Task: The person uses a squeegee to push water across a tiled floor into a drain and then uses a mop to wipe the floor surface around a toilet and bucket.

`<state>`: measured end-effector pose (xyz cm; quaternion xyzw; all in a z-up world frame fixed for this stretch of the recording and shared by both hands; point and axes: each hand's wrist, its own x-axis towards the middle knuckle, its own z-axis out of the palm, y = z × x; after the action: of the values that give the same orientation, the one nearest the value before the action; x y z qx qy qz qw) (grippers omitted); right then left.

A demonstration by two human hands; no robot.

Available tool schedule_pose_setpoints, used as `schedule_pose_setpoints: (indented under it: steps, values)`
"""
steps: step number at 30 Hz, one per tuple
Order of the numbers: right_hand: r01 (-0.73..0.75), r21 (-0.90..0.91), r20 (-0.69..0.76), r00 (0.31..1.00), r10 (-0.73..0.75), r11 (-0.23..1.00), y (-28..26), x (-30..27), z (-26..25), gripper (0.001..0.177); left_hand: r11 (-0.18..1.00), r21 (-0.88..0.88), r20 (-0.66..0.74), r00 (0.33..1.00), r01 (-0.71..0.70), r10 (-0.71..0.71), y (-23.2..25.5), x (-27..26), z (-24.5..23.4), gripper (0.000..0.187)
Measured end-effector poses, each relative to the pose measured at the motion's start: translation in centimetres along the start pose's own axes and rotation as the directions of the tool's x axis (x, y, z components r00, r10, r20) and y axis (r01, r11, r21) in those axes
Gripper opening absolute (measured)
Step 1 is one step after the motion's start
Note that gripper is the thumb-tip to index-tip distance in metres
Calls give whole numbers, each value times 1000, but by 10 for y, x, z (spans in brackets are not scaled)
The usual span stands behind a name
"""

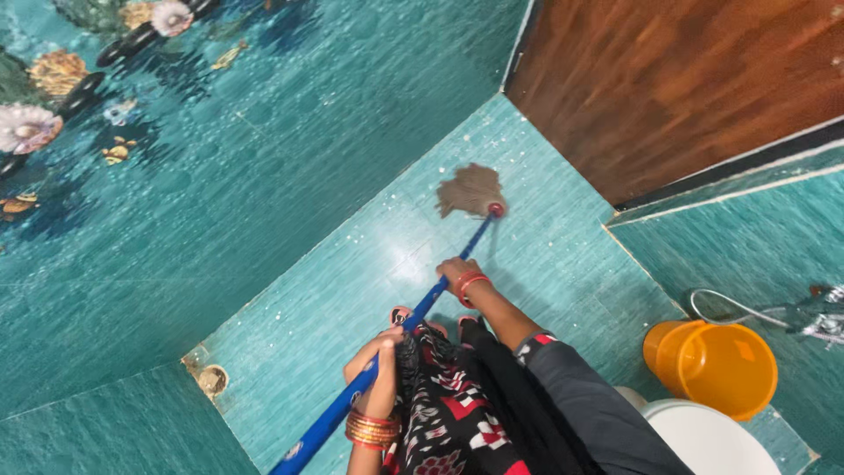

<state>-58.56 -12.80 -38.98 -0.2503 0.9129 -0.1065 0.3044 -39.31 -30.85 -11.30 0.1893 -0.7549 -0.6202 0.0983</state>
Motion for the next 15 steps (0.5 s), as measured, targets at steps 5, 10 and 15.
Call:
schedule_pose_setpoints:
  steps: [5, 10, 15]
  values:
    - [-3, 215, -302, 951, 70, 977, 42, -80, 20, 19, 998, 55, 197, 980, 6, -16, 20, -3, 25, 23]
    - [-223, 437, -275, 889, 365, 871, 46, -153, 30, 14, 985, -148, 459, 877, -83, 143, 28, 0, 46, 21]
    - [-222, 564, -411, 760, 504, 795, 31, -192, 51, 19, 993, -117, 500, 864, 3, 56, 31, 4, 67, 22]
